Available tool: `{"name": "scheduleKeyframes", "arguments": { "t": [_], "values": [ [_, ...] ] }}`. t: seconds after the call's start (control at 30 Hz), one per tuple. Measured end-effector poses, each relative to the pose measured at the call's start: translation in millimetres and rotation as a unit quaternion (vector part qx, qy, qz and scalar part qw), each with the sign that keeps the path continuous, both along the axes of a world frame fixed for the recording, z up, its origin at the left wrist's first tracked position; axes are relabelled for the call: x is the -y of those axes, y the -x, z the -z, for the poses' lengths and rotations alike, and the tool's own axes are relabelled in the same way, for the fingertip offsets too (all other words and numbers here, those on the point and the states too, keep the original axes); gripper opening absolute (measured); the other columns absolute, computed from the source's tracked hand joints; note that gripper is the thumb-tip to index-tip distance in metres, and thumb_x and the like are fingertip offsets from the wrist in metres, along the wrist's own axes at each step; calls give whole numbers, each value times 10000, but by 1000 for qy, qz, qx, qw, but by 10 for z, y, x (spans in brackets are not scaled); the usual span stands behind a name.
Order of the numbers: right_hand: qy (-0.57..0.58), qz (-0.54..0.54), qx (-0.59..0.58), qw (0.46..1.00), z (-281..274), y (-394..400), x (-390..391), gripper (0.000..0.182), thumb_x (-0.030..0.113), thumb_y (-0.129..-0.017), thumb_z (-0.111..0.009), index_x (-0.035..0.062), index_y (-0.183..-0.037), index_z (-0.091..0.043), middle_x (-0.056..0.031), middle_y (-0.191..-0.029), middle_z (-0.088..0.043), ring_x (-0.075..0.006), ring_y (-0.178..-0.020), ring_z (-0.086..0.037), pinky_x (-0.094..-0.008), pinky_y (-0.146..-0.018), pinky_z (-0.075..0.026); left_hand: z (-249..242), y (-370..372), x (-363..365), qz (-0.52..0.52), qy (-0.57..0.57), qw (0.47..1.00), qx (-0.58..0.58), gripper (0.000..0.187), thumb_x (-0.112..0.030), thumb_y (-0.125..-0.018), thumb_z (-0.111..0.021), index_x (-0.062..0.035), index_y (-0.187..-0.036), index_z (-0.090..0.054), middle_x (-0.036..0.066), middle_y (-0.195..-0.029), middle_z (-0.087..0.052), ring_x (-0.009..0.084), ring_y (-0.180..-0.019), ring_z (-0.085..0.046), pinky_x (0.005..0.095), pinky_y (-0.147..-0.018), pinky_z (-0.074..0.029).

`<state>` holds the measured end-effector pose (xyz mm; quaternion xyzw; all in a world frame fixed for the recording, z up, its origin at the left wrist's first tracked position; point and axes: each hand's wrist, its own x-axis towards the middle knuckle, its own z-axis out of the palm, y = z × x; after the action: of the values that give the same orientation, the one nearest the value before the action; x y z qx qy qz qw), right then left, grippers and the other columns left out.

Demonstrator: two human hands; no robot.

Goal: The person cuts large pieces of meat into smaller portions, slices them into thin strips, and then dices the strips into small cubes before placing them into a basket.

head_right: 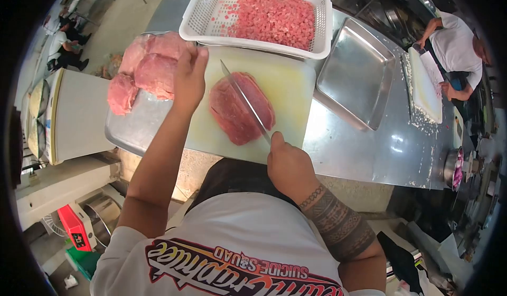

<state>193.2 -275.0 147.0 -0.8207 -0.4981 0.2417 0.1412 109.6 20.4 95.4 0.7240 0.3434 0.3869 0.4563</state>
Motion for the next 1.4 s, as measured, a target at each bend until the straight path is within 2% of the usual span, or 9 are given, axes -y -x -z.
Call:
{"name": "scheduleKeyframes", "arguments": {
  "t": [0.1, 0.2, 0.23, 0.33, 0.63, 0.73, 1.17, 1.27, 1.4],
  "values": [
    [13, -21, 5, 1000, -13, -38, -90, 166, 42, -929, -586, -17, -1057, -498, -219, -748, -680, -413, -702, -717, -515, -635, -583, -106, -421, -23, 21, 118, 977, 174, 287, -274, -1104, -602, -7, -1051, -691, 49, -960, -698, 124, -913, -627, 306, -853, -503],
    [37, -25, 29, 999, 11, -38, -181, 184, 36, -916, -596, -11, -1068, -504, -204, -738, -681, -400, -688, -718, -506, -623, -585, -62, -589, -49, 86, 186, 965, 161, 334, -298, -1066, -676, -13, -890, -668, 28, -814, -670, 94, -800, -590, 271, -774, -483],
    [44, -23, 30, 998, 11, -27, -202, 191, 36, -912, -598, -10, -1072, -505, -201, -737, -681, -399, -686, -718, -500, -617, -584, -51, -653, -33, 82, 188, 966, 157, 416, -284, -1054, -688, -19, -740, -621, 0, -672, -582, 82, -668, -504, 286, -638, -432],
    [77, -22, 31, 996, -63, 2, -265, 211, 37, -902, -603, -10, -1085, -510, -195, -735, -681, -393, -679, -718, -485, -601, -583, -34, -646, -31, 57, 173, 982, 38, 475, -263, -1039, -698, -23, -654, -559, -18, -596, -486, 86, -590, -412, 318, -549, -376],
    [145, -39, -11, 989, -82, -119, -529, 245, 42, -886, -608, -21, -1104, -516, -186, -732, -680, -383, -688, -720, -486, -621, -582, 280, -668, -163, 1, 190, 981, 29, 465, -195, -1031, -665, -7, -634, -513, -30, -590, -458, 77, -583, -373, 346, -526, -360],
    [151, -39, -10, 988, 21, -94, -609, 244, 37, -881, -600, -20, -1105, -519, -185, -737, -684, -386, -693, -720, -490, -631, -582, 367, -652, -232, 10, 277, 959, 58, 451, -184, -1029, -658, 1, -643, -516, -34, -597, -461, 72, -596, -388, 332, -530, -362],
    [95, -8, 17, 995, 552, -22, -662, 176, 38, -919, -566, -5, -1086, -533, -228, -781, -721, -397, -733, -751, -511, -630, -592, 673, -665, -362, 28, 165, 982, 92, 428, -215, -1028, -683, -16, -671, -555, -20, -593, -506, 89, -585, -412, 327, -544, -391],
    [61, 2, 1, 998, 571, -90, -636, 170, 49, -929, -567, -6, -1088, -539, -234, -779, -721, -416, -733, -745, -520, -632, -590, 537, -583, -300, -21, 24, 997, -70, 289, -212, -971, -743, -21, -793, -619, 87, -732, -648, 192, -652, -558, 374, -654, -486],
    [68, 11, 1, 998, 530, -40, -634, 160, 63, -940, -567, -8, -1082, -545, -246, -809, -722, -446, -780, -737, -547, -683, -588, 538, -94, 82, 19, -173, 982, -73, 293, -165, -869, -807, -49, -1083, -645, 225, -1248, -644, 386, -1140, -613, 479, -973, -492]
  ]
}}
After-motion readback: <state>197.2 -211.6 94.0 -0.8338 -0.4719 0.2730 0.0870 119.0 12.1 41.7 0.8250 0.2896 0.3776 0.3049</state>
